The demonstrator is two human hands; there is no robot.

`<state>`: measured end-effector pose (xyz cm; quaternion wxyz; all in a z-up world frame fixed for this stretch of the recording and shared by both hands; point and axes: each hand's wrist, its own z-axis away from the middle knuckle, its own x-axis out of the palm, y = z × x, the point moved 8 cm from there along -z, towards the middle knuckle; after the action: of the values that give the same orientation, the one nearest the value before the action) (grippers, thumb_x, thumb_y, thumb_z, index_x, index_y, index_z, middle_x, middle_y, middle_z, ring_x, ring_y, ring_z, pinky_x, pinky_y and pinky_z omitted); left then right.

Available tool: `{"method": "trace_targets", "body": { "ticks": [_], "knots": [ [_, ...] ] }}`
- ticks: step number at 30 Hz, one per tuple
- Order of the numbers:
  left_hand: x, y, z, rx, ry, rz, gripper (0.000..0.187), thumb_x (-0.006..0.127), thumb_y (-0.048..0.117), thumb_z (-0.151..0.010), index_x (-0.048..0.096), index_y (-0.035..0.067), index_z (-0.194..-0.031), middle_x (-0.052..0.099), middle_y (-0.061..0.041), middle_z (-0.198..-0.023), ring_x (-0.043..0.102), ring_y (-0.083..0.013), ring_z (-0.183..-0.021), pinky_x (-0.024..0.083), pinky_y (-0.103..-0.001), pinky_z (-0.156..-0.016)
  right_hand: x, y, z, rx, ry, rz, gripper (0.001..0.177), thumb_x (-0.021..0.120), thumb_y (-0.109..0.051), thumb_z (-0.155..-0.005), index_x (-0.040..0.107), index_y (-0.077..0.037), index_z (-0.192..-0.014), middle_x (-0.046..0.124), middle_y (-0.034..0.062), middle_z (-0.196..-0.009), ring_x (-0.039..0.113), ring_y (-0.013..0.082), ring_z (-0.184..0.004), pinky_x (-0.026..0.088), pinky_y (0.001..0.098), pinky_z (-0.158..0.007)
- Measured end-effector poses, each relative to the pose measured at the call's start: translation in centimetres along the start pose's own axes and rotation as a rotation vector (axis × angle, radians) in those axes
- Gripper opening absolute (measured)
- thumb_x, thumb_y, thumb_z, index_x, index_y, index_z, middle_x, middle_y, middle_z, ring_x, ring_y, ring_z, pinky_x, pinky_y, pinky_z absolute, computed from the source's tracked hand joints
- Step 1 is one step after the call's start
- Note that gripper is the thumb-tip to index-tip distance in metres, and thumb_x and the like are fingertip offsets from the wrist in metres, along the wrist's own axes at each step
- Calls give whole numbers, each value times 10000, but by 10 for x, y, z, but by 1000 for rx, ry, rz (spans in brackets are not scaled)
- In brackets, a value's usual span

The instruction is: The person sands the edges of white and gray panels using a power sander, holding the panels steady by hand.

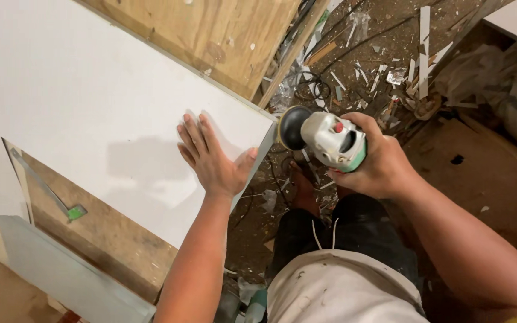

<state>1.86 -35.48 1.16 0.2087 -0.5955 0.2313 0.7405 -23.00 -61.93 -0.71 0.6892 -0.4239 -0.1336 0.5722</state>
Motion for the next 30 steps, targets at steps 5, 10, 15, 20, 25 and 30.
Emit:
{"method": "trace_targets", "body": {
  "ticks": [5,10,15,20,25,30],
  "knots": [
    [-1,0,0,8,22,34,1432,581,1014,-897,250,26,-1879,110,-299,-1937,67,-585,-1783,154,-866,-1327,-4,27,7,62,15,6,1152,1076,-299,-617,546,-275,-1640,832,307,-1132,798,584,-1128,619,663,-1015],
    [-7,14,-4,58,127,54,1459,592,1057,-863,338,11,-1847,173,-340,-1912,124,-628,-1764,224,-899,-1294,-15,45,19,221,56,28,1195,1075,-367,-628,501,-303,-1674,801,383,-1207,743,608,-1248,588,666,-1112],
    [-26,110,-25,557,236,187,352,725,494,-1168,896,192,-1230,649,-131,-1702,327,-475,-1736,13,-651,-1452,-23,90,40,285,113,32,1122,1025,-395,-639,526,-285,-1637,828,64,-1355,791,324,-1239,572,462,-1017],
    [-24,119,-43,671,245,208,155,878,345,-1043,808,211,-1006,801,4,-1247,617,-372,-1505,94,-616,-1456,-37,100,52,328,154,11,1095,1028,-390,-631,557,-280,-1614,823,71,-1360,779,316,-1252,567,475,-1028],
    [-24,121,-42,689,299,177,213,1013,295,-897,815,236,-951,784,39,-1100,687,-334,-1301,174,-594,-1410,-37,110,59,353,197,-27,1058,1020,-362,-644,568,-304,-1599,812,54,-1345,764,309,-1251,540,461,-1039],
    [-25,119,-41,705,332,222,169,971,280,-960,811,232,-934,796,53,-1076,680,-297,-1249,183,-541,-1407,-42,108,65,347,207,-42,1072,1006,-346,-664,546,-273,-1630,790,78,-1407,752,314,-1278,551,476,-1031]
  ]
}}
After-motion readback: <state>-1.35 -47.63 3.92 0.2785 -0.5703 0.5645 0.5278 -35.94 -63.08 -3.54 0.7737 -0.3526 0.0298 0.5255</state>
